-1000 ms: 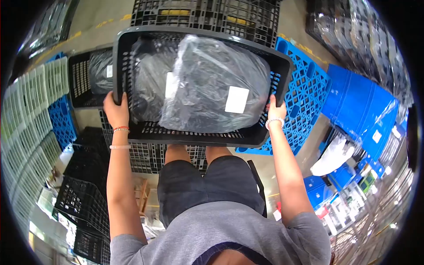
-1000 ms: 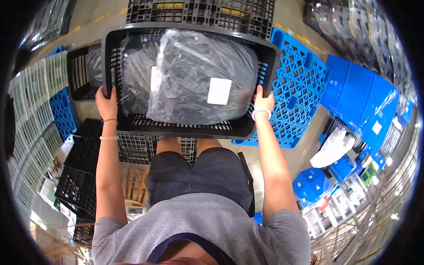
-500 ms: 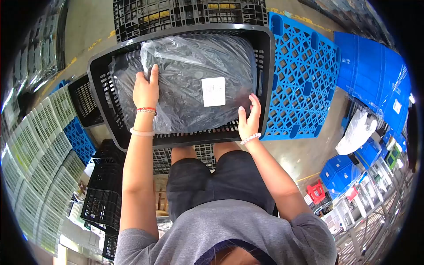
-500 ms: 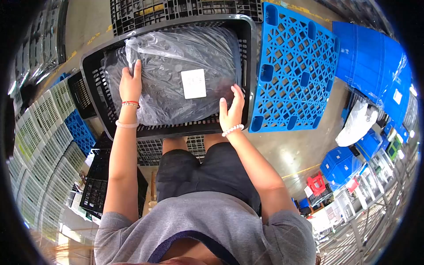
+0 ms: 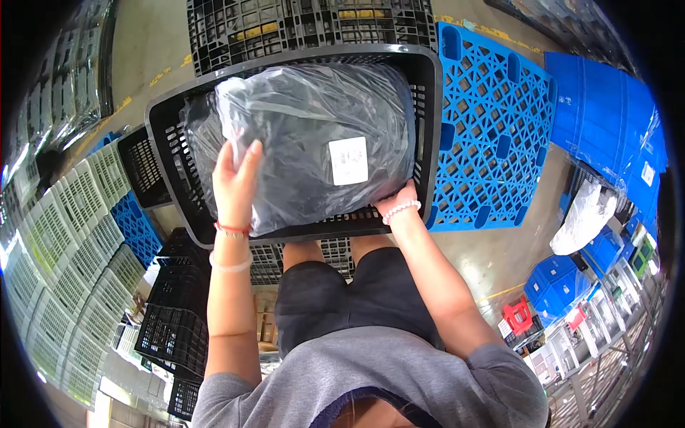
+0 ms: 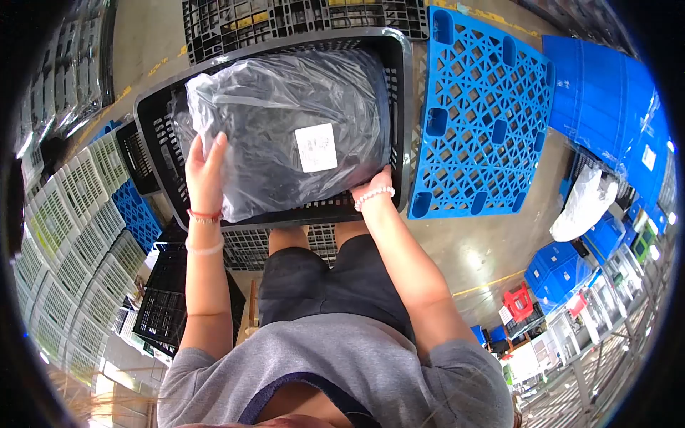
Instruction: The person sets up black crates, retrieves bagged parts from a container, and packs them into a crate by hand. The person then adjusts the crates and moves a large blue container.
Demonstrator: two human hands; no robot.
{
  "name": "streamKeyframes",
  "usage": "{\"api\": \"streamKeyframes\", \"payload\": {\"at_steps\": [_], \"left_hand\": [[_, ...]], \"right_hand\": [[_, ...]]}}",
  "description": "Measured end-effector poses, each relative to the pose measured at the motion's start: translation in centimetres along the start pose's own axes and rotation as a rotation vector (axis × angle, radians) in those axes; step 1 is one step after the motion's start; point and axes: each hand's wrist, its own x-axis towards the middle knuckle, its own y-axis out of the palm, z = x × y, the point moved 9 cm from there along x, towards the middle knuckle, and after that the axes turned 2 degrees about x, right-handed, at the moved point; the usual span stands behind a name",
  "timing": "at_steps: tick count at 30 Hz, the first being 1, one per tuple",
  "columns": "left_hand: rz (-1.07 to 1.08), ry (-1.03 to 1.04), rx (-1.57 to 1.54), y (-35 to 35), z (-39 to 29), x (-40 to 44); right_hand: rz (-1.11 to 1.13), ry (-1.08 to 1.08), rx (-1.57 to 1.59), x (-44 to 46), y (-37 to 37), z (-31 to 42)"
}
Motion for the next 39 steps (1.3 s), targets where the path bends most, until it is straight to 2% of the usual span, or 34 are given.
{"api": "streamKeyframes", "payload": {"at_steps": [2, 3, 4, 5, 7, 8, 9, 10, 12, 16, 20, 24, 26, 28, 30, 32, 34, 35, 36, 37, 38, 39], "left_hand": [[0.061, -0.046, 0.026, 0.5, 0.1, -2.2], [0.069, 0.026, 0.108, 1.1, -1.2, -3.4], [0.129, 0.001, 0.103, 2.2, -2.2, -4.9], [0.188, 0.017, 0.094, 3.2, -3.0, -6.3], [0.404, 0.094, 0.112, 5.7, -6.1, -9.3], [0.508, 0.214, 0.111, 7.0, -7.3, -10.7], [0.616, 0.26, 0.226, 8.4, -7.7, -12.5], [0.71, 0.194, 0.003, 9.8, -8.0, -13.6], [0.77, 0.248, -0.166, 11.7, -9.4, -14.4], [0.888, 0.394, -0.204, 13.9, -12.6, -16.0], [1.168, 0.334, -0.327, 13.9, -14.1, -19.2], [0.978, 0.483, -0.528, 8.9, -16.8, -18.3], [0.936, 0.491, -0.512, 6.2, -17.6, -18.1], [0.887, 0.491, -0.524, 3.7, -18.3, -18.4], [0.947, 0.441, -0.575, 1.4, -18.3, -19.6], [0.867, 0.459, -0.513, -1.5, -18.7, -20.0], [0.666, 0.393, -0.431, -4.7, -19.0, -19.7], [0.457, 0.346, -0.394, -7.0, -18.2, -19.7], [0.26, 0.309, -0.381, -9.1, -17.8, -19.8], [0.066, 0.263, -0.365, -11.3, -17.3, -20.2], [-0.016, 0.24, -0.365, -12.6, -17.1, -20.6], [-0.098, 0.216, -0.365, -13.8, -16.9, -21.0]], "right_hand": [[-0.015, 0.019, -0.026, -0.2, -0.1, -0.2], [0.044, 0.055, -0.036, 0.3, -0.1, -0.3], [0.102, 0.09, -0.047, 0.5, 0.1, -0.5], [0.068, 0.036, -0.138, -0.4, 0.4, -0.3], [0.17, -0.007, -0.1, 0.3, 0.4, -0.1], [0.264, 0.009, -0.072, 0.3, 0.8, 0.0], [0.312, 0.01, -0.071, 0.0, 1.1, 0.1], [0.327, 0.005, -0.091, -0.6, 1.0, 0.4], [0.323, -0.009, -0.148, -2.1, 0.4, 1.0], [0.295, -0.059, -0.365, -6.2, -1.8, 2.9], [0.296, -0.06, -0.66, -9.7, -3.0, 3.1], [0.353, 0.022, -0.98, -12.0, -2.8, 1.1], [0.416, 0.095, -1.158, -12.8, -2.5, -0.8], [0.511, 0.191, -1.336, -13.8, -2.0, -3.2], [0.636, 0.315, -1.512, -14.9, -1.8, -5.8], [0.781, 0.454, -1.665, -15.7, -2.0, -8.3], [0.869, 0.55, -1.801, -15.5, -1.7, -10.0], [0.816, 0.547, -1.876, -14.3, -1.1, -10.1], [0.683, 0.495, -1.944, -13.0, 0.0, -9.4], [0.536, 0.34, -1.968, -11.0, 2.1, -8.1], [0.388, 0.185, -1.973, -9.3, 4.2, -6.7], [0.442, -0.135, -1.977, -6.0, 6.1, -5.7]]}}
